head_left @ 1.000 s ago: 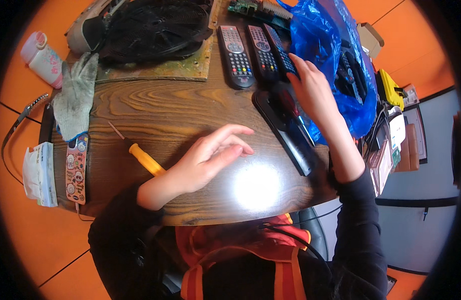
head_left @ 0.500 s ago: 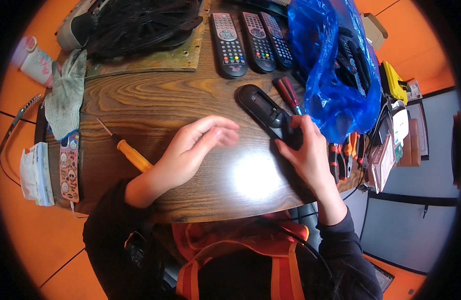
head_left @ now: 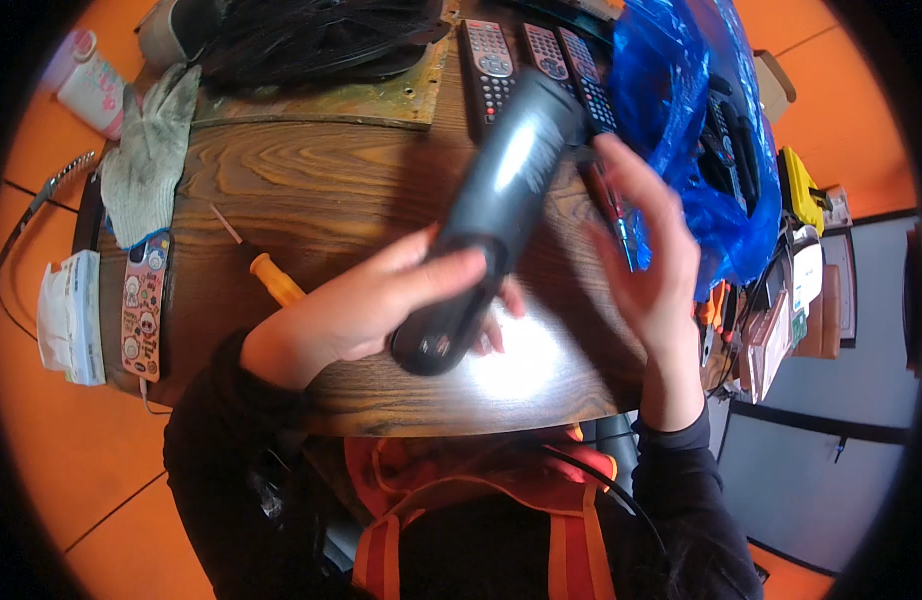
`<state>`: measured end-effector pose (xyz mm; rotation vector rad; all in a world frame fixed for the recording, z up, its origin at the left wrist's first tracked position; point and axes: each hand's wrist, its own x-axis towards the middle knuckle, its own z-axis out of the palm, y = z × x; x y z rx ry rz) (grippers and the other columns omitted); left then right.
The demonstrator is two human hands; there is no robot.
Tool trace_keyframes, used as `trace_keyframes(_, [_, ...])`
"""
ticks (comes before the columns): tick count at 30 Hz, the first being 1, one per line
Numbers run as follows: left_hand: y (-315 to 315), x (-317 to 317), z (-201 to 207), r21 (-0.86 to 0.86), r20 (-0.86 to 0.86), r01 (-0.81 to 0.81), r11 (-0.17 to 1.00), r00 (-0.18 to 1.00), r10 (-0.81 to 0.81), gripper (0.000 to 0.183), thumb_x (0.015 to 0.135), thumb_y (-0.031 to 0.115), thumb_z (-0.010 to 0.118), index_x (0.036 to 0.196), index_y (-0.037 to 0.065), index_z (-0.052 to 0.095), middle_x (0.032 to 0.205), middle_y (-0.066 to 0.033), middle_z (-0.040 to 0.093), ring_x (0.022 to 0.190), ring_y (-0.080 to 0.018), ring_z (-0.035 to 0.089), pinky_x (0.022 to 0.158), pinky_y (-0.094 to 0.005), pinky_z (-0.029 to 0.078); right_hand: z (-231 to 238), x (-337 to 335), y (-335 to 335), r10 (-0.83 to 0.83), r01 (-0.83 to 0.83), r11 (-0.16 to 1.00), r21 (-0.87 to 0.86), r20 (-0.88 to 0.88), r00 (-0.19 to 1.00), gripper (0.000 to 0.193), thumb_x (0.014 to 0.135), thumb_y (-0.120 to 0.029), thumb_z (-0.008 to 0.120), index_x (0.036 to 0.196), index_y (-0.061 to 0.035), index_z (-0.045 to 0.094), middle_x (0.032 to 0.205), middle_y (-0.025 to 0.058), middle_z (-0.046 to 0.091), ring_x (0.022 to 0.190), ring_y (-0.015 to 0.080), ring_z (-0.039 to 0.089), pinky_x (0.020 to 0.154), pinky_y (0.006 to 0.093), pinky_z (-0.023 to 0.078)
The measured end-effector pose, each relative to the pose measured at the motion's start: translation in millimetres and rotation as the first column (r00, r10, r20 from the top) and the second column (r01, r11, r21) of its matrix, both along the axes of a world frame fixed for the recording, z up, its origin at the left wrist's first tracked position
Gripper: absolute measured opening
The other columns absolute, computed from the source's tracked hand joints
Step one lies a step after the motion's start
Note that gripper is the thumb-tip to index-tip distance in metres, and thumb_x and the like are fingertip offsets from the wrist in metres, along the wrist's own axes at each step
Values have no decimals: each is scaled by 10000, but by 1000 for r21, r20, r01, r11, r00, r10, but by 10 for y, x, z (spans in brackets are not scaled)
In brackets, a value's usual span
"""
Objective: The person uses a screwdriver to pry open the battery compartment of a black remote control, removes the cover, and then reassembles it. The person repeats this process with a second remote control.
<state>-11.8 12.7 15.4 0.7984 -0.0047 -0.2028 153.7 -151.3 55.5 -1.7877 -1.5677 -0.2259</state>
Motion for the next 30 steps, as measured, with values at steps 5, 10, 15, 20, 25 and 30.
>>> trace_keyframes(5, [37, 89, -60, -248, 59, -275, 929, 953, 298, 412, 917, 257, 441, 1255, 94, 271, 1213, -157, 463, 1117, -282, 479, 905, -418, 442, -257, 191, 68, -272, 296, 908, -297, 120, 955, 559, 737, 21, 597, 1255, -97, 424, 1120, 186, 538, 1063, 347, 504, 859, 367, 442])
trace_keyframes(10, [41, 81, -97, -301, 46, -351, 886, 923, 381, 355, 915, 243, 442, 1209, 78, 332, 1207, -138, 466, 1116, -271, 478, 896, -434, 446, -374, 227, 68, -282, 336, 864, -376, 193, 940, 676, 707, 45, 604, 1309, -171, 389, 1002, 167, 567, 936, 330, 549, 780, 389, 453])
trace_keyframes(15, [104, 65, -136, -359, 56, -282, 890, 945, 322, 330, 906, 217, 434, 1176, 38, 371, 1130, -123, 498, 1070, -246, 500, 900, -405, 434, -286, 197, 43, -274, 250, 921, -299, -41, 961, 622, 711, 68, 588, 1283, -117, 431, 879, 131, 590, 743, 234, 577, 687, 305, 465])
trace_keyframes(20, [89, 77, -138, -241, 103, -254, 937, 953, 285, 476, 916, 350, 383, 1231, -1, 325, 1164, -141, 448, 1082, -270, 495, 921, -500, 418, -111, 199, -97, -50, 162, 982, 101, -684, 728, 505, 850, -64, 531, 1317, -5, 349, 905, 65, 570, 680, 91, 553, 570, 185, 438])
trace_keyframes(25, [58, 58, -124, -100, 174, -346, 933, 917, 359, 653, 835, 435, 515, 1280, 23, 272, 1178, -110, 436, 1106, -253, 479, 924, -434, 424, -143, 223, -191, 340, 150, 918, 368, -923, 180, 407, 882, -216, 513, 1227, -22, 416, 1015, 143, 560, 858, 207, 597, 663, 299, 528])
trace_keyframes(30, [112, 26, -145, -64, 207, -451, 890, 867, 454, 674, 799, 387, 612, 1288, 72, 272, 1182, -84, 430, 1135, -250, 455, 941, -421, 409, -227, 215, -214, 367, 235, 922, 309, -889, -273, 398, 905, -345, 467, 1137, -22, 483, 883, 141, 570, 666, 141, 592, 545, 181, 511])
